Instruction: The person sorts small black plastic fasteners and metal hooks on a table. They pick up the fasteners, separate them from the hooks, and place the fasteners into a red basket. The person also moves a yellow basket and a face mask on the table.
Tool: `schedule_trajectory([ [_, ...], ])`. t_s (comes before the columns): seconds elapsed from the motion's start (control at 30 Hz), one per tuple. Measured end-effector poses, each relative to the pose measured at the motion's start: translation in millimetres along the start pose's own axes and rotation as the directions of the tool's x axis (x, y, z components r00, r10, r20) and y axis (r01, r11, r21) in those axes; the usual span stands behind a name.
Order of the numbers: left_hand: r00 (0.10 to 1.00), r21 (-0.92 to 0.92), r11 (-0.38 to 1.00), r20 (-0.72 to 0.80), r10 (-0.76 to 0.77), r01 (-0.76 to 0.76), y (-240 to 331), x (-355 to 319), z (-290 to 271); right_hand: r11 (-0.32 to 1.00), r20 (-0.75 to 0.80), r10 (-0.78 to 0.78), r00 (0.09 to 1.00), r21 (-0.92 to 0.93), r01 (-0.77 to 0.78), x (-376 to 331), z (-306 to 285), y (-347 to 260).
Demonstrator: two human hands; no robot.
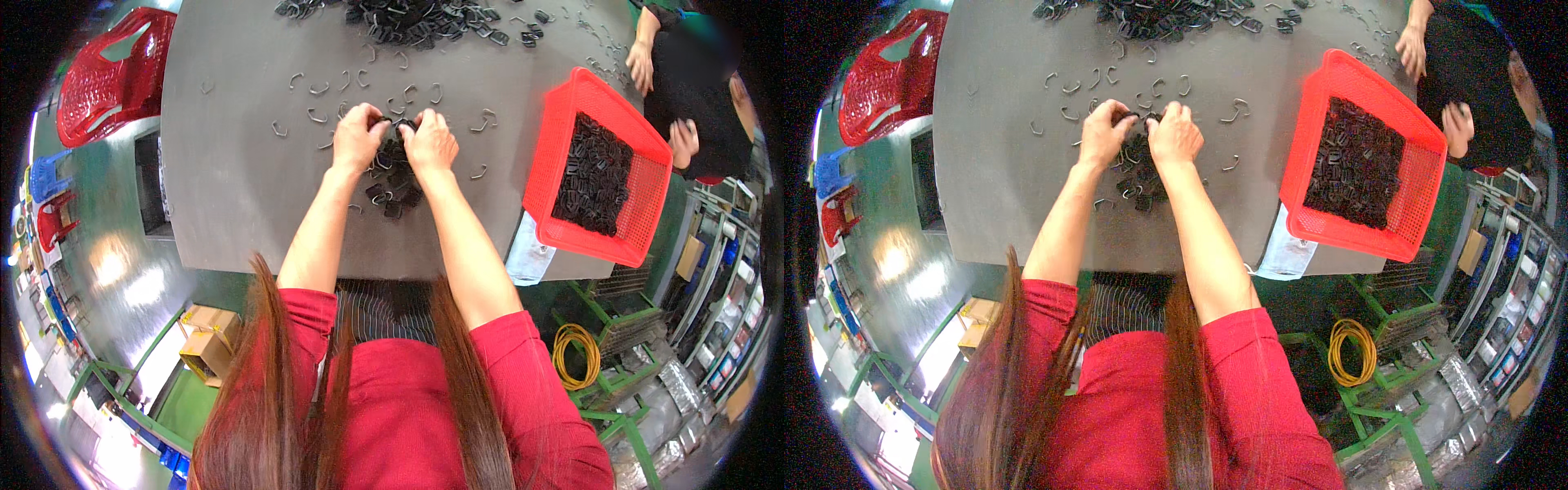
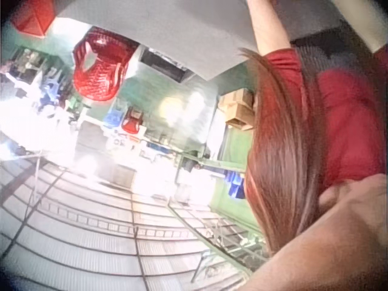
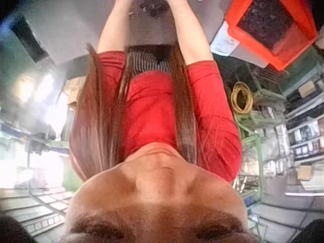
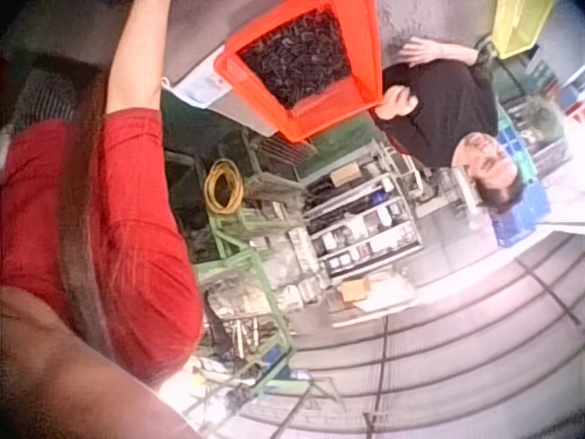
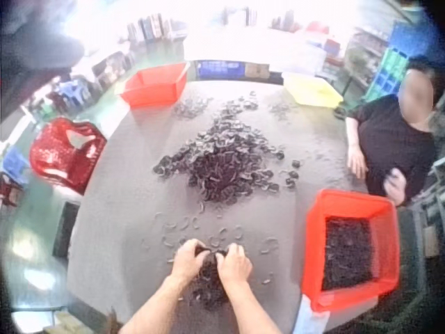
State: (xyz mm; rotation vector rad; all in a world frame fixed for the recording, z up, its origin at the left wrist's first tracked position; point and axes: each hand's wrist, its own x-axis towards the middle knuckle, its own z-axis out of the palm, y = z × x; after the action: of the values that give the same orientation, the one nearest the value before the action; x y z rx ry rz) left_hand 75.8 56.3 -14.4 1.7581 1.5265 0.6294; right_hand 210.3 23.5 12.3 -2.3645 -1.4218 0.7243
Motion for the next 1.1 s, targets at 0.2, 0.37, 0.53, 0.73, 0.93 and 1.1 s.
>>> schedule_trajectory([
  [0.2, 0.835, -0.61, 0.61, 0.525, -0.167, 0.506, 1, -29, -54, 0.983, -0.025, 0.043, 0.999, 0.179, -0.038, 26, -44, 32],
  [0.37, 0.78, -0.577, 0.562, 0.584, -0.224, 0.593, -9, -48, -21, 0.677, 0.362, 0.023, 0.932, 0.68, -0.281, 22, -53, 47],
  [0.53, 0.891, -0.742, 0.494, 0.364, -0.271, 0.453, -17, -2, -66, 0.291, 0.396, 0.006, 0.918, 0.878, -0.38, 21, -85, 50],
  [0.73, 0.834, -0.327, 0.788, 0.391, -0.389, 0.521, 2, -6, -44, 0.857, 0.101, 0.215, 0.971, 0.457, -0.237, 16, -77, 66],
  [0.93, 0.967, 0.222, 0.953, 0.106, -0.234, 0.206, 33, -42, 13, 0.729, 0.191, 0.272, 0.943, 0.599, -0.332, -4, -81, 93],
  [1.1, 0.823, -0.165, 0.895, 0.488, -0.291, 0.415, 27, -27, -16, 0.407, 0.38, 0.206, 0.902, 0.805, -0.432, -19, -91, 95],
])
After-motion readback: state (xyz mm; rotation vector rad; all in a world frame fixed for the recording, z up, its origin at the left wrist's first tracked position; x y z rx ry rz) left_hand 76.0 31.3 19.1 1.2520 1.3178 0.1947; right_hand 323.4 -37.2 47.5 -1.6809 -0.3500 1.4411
